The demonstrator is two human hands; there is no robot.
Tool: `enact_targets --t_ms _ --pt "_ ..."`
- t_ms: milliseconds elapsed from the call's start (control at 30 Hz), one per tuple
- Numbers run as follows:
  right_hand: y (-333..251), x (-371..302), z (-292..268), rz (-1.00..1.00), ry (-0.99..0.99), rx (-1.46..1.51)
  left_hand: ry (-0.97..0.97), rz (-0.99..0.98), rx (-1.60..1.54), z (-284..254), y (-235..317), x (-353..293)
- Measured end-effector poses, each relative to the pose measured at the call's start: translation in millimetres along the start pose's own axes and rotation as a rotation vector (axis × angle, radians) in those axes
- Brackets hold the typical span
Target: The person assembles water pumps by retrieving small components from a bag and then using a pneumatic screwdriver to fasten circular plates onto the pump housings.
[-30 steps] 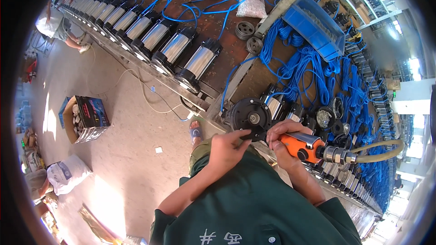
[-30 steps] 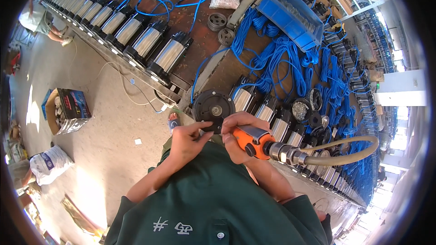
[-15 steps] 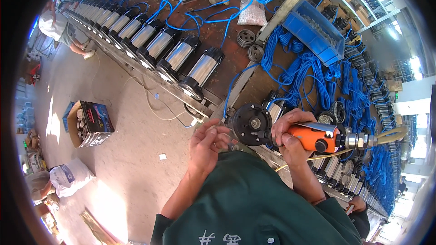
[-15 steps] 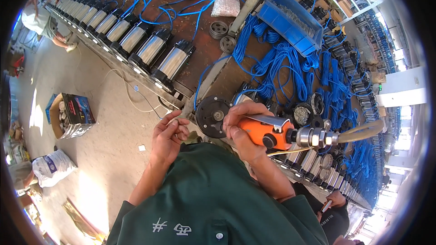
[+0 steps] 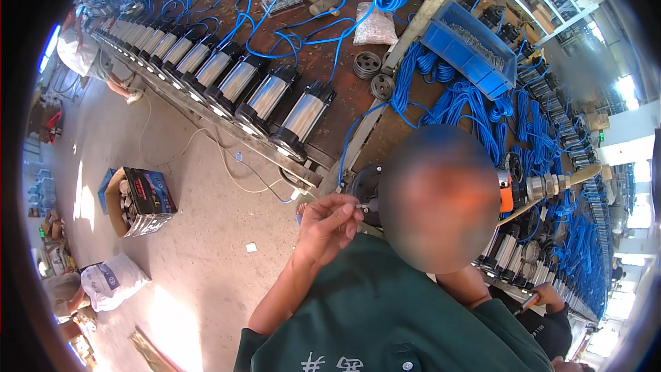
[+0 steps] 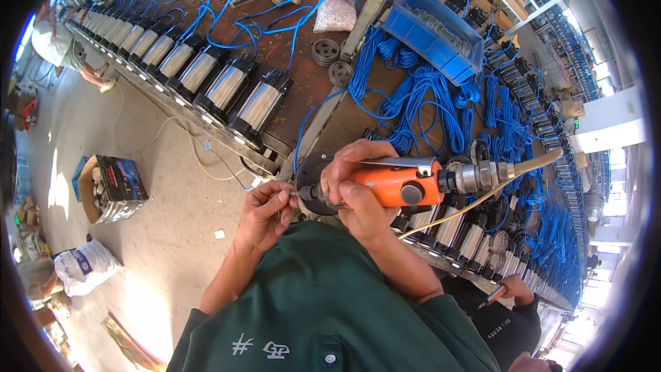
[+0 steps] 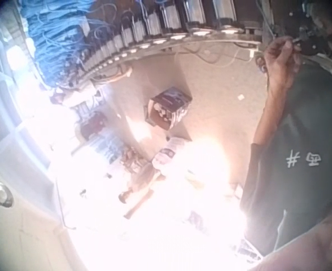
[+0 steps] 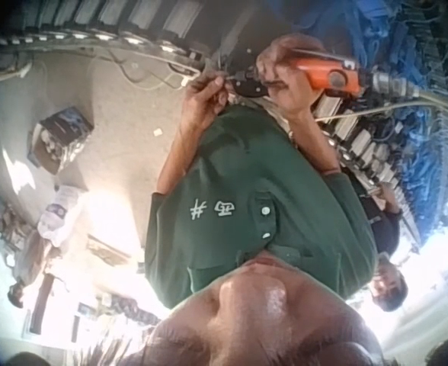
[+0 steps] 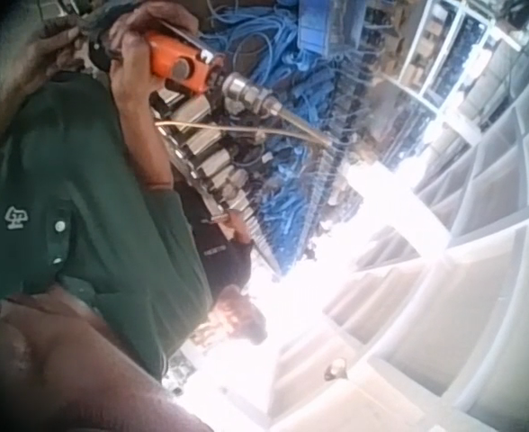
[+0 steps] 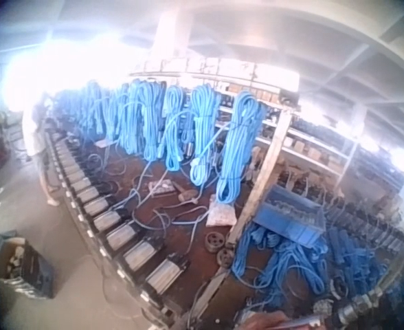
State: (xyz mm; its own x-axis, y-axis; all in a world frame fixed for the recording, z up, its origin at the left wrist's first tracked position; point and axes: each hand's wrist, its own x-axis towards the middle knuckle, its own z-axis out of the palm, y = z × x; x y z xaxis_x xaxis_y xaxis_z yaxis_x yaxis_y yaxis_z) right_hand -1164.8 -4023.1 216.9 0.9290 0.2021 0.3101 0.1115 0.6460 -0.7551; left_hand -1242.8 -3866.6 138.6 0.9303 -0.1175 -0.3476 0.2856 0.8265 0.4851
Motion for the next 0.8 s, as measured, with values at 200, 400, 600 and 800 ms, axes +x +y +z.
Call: enact_targets --t_ms 200,400,600,800 --pt "0 2 -2 -0.015 0.036 -0.026 -0.111 -0.05 0.038 -13 2 10" --pt "2 4 0 -0.036 0.043 -0.086 -0.024 -0.058 0.023 -7 4 14" --pt "1 9 0 -0.046 0.025 -0.092 -0.075 -0.085 0.021 -4 7 19" --pt "18 12 -11 -0.024 -0.002 -0.201 -0.067 0.186 0.745 -6 13 40"
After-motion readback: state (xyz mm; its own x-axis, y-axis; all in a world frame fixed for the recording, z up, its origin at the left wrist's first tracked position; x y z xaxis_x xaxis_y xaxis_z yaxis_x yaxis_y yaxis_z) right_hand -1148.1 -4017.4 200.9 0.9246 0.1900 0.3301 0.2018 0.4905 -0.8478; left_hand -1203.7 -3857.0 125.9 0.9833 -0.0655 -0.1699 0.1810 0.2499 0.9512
